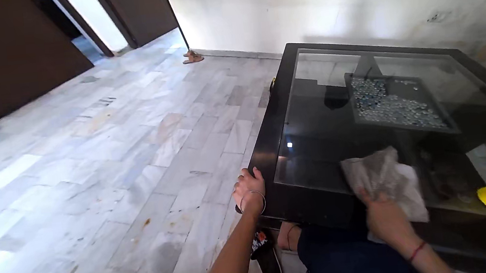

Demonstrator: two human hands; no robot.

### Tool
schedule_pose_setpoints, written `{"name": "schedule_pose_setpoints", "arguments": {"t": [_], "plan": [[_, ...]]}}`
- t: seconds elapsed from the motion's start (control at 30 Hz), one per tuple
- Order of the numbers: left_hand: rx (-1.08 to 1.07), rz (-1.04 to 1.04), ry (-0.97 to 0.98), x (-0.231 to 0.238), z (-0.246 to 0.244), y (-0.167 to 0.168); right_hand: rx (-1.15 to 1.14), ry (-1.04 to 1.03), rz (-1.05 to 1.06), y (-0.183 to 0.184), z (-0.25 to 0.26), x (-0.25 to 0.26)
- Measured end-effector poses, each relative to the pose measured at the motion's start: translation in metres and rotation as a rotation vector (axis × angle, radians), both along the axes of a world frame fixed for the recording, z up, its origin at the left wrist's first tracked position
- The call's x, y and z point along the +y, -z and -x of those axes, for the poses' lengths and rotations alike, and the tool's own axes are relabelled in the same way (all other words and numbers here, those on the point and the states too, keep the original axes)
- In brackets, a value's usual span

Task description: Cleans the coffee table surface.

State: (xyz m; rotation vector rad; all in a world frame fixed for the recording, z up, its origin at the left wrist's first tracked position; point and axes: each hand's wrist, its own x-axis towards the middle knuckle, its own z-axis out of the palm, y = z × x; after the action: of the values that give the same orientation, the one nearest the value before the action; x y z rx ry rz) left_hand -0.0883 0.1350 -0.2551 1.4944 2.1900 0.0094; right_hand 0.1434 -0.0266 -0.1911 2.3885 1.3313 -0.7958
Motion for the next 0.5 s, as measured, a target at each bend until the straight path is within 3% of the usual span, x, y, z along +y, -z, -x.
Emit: {"name": "schedule_pose_setpoints", "arguments": {"t": [0.17, 0.3, 0.5], "plan": [[0.002, -0.017, 0.0, -0.001, 0.0, -0.001, 0.153, -0.334, -0.093, 0.002, 0.081, 0.037], [0.011, -0.019, -0.003, -0.001, -0.001, 0.001, 0.228, -0.582, -0.264, 0.027, 0.11, 0.065], [0.003, -0.035, 0.006, -0.002, 0.002, 0.002, 0.168, -0.462, -0.313, 0.036, 0.075, 0.098]]}}
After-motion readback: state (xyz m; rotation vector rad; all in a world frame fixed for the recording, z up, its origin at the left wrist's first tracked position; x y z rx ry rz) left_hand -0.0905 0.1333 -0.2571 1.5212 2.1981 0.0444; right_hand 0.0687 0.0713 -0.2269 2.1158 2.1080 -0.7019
